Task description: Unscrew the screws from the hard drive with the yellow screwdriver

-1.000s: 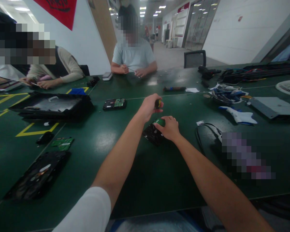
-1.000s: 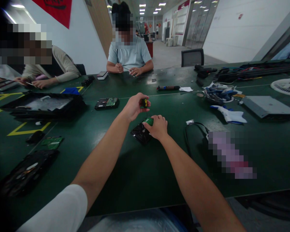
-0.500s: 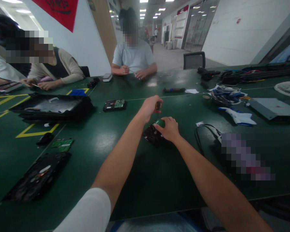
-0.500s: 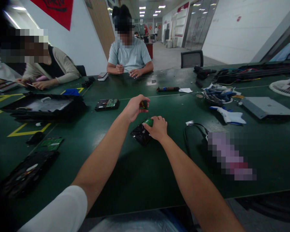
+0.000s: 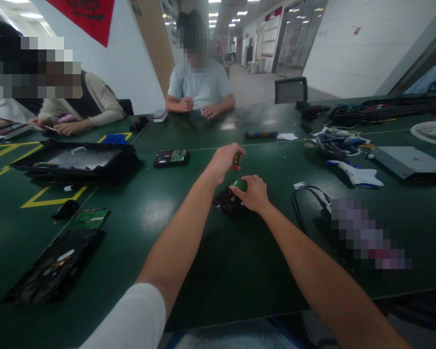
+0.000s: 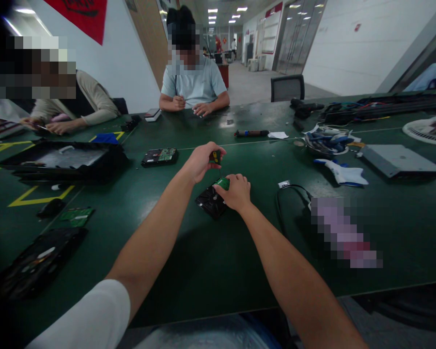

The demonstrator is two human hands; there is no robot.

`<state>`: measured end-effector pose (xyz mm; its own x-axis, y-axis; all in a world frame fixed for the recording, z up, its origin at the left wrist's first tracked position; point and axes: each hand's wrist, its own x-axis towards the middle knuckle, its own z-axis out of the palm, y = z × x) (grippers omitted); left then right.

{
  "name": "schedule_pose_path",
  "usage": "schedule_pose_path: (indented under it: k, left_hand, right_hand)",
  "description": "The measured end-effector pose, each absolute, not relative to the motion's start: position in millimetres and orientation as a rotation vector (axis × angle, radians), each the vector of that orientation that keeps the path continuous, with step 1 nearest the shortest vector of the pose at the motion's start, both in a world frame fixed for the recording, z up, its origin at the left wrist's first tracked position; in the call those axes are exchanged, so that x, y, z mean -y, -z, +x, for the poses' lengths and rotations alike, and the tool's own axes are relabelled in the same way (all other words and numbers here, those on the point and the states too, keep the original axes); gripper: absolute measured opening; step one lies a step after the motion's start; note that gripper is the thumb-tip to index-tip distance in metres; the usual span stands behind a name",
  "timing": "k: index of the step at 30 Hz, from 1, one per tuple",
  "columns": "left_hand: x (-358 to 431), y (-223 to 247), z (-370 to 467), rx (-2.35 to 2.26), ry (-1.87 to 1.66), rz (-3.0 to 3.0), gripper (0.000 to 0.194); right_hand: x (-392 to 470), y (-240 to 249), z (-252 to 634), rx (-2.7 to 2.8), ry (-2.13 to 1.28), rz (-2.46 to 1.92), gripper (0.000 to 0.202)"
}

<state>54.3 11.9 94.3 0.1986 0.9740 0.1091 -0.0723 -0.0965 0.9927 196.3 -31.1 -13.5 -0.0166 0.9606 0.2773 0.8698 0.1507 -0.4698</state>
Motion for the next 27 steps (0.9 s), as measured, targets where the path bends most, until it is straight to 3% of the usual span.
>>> schedule_pose_path:
  k: [11, 27]
  left_hand:
    - [-11.9, -90.3, 59.3, -0.912, -1.207, 1.219, 0.014]
    - [-11.7, -93.3, 57.9, -0.914, -1.190, 1.210, 0.015]
  right_hand:
    - [31.1, 12.9, 196.2, 1.924, -0.225, -1.751, 0.058]
    - [30.4, 14.8, 197.0, 1.917, -0.221, -1.741, 0.058]
